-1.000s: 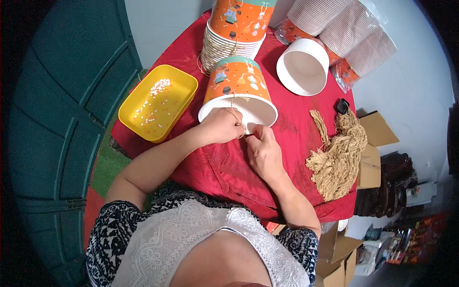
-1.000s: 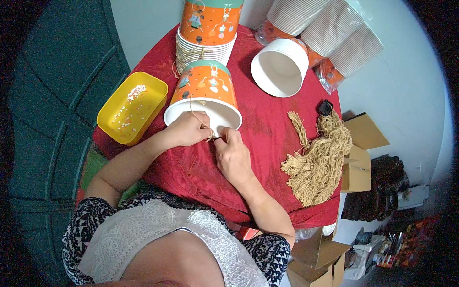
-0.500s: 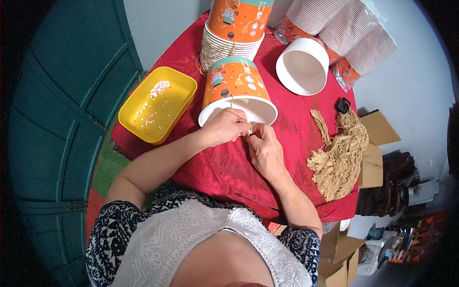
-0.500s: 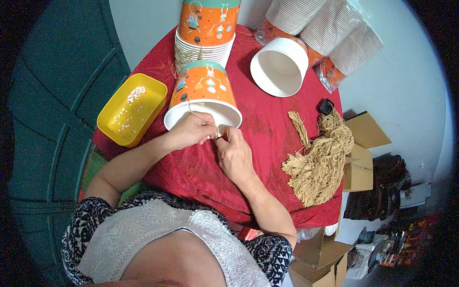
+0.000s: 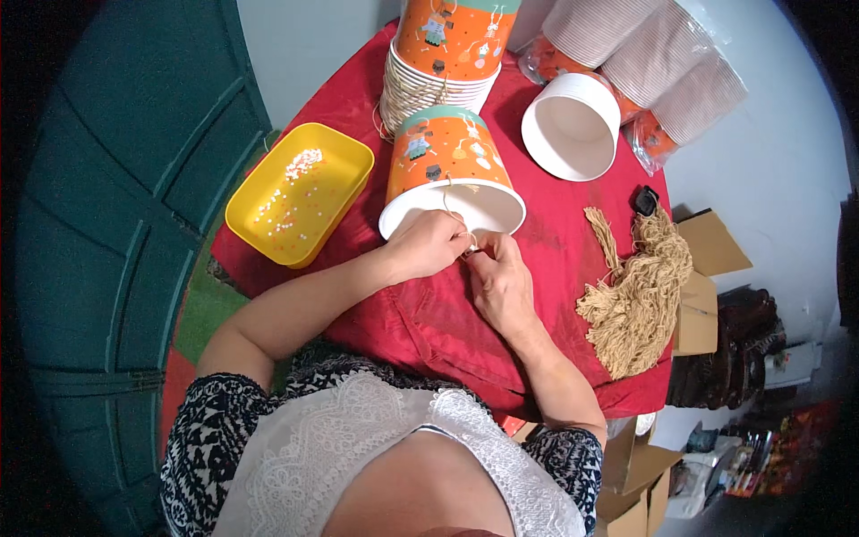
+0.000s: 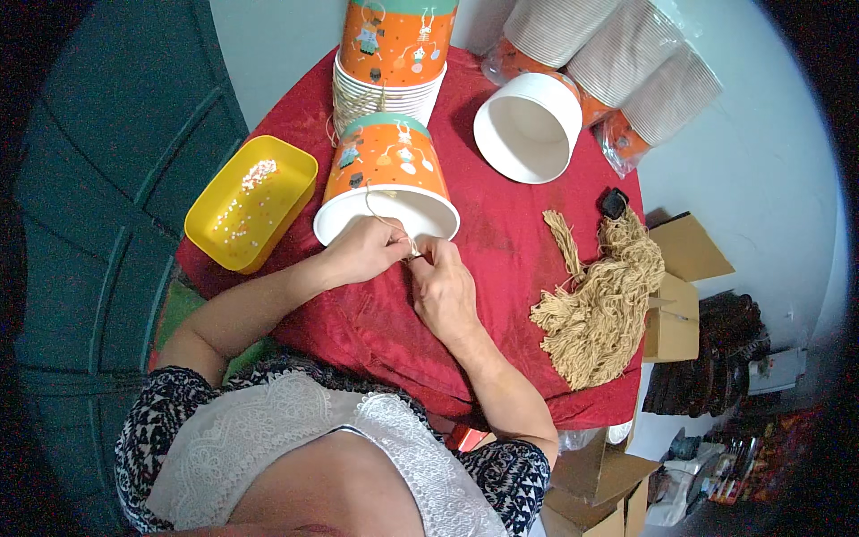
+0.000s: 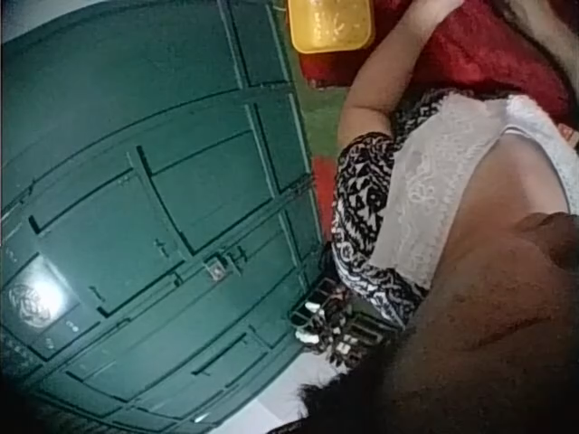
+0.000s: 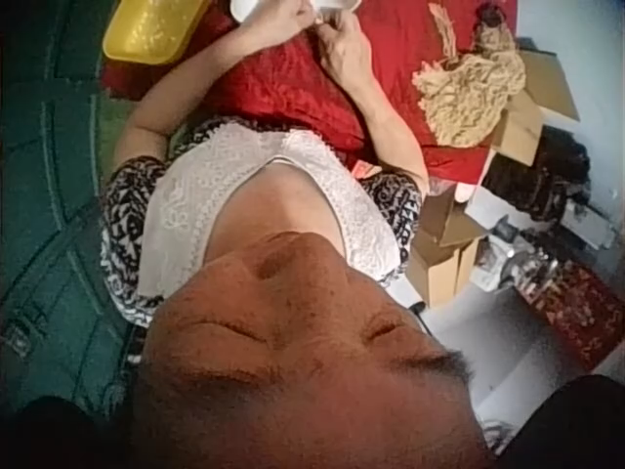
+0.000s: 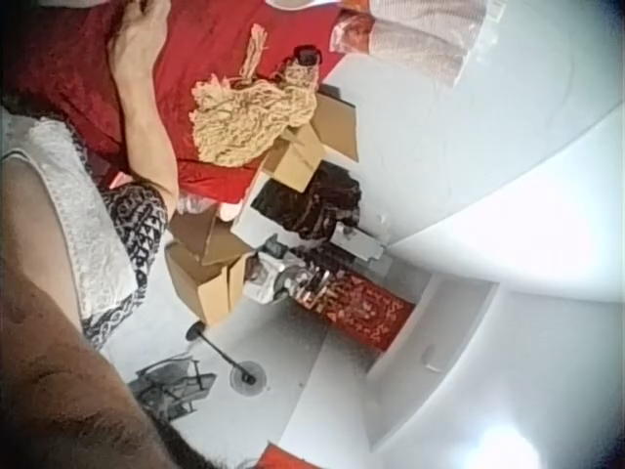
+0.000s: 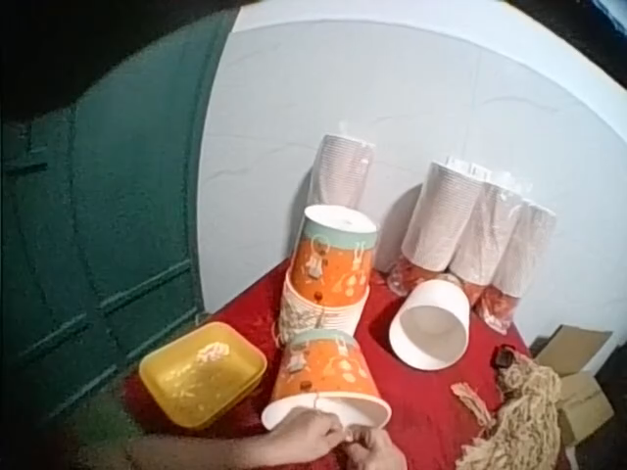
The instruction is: Threading a string through holes in paper buckets to create handles.
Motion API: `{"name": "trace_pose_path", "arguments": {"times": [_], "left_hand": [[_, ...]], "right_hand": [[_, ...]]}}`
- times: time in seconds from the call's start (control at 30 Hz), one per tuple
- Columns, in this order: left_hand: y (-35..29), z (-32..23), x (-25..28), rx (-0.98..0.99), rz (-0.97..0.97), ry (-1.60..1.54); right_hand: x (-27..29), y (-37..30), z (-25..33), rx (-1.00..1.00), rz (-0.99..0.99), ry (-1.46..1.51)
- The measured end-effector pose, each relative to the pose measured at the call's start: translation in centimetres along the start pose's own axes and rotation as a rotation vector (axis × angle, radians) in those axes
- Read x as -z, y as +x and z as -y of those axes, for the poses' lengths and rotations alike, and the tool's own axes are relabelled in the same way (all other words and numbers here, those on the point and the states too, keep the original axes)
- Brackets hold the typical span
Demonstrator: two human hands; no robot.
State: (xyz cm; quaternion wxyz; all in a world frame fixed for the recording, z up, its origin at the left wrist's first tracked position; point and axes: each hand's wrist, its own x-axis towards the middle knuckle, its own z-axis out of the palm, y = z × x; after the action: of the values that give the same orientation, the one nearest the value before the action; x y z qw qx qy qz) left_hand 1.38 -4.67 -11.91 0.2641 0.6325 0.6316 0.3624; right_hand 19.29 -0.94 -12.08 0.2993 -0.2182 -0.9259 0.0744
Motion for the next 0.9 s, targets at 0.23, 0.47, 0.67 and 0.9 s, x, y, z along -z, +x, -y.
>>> {"name": "trace_pose_path", "arguments": {"times": [0.23,0.47,0.67,0.9], "left_hand": [[-0.3,0.6,0.1,-0.024,0.058,0.048],[-0.4,0.6,-0.1,-0.120,0.068,0.075],[-0.5,0.8,-0.9,-0.234,-0.011,0.147],[-0.6,0.3,-0.2,-0.291,0.037,0.168]], "right_hand": [[0.0,-0.5,0.9,-0.188,0.051,0.077],[-0.7,-0.2,0.9,-0.370,-0.050,0.354],[-0.9,-0.1,0.7,-0.364,-0.063,0.353],[-0.9,-0.1,0.5,-0.384,-0.043,0.287]]}}
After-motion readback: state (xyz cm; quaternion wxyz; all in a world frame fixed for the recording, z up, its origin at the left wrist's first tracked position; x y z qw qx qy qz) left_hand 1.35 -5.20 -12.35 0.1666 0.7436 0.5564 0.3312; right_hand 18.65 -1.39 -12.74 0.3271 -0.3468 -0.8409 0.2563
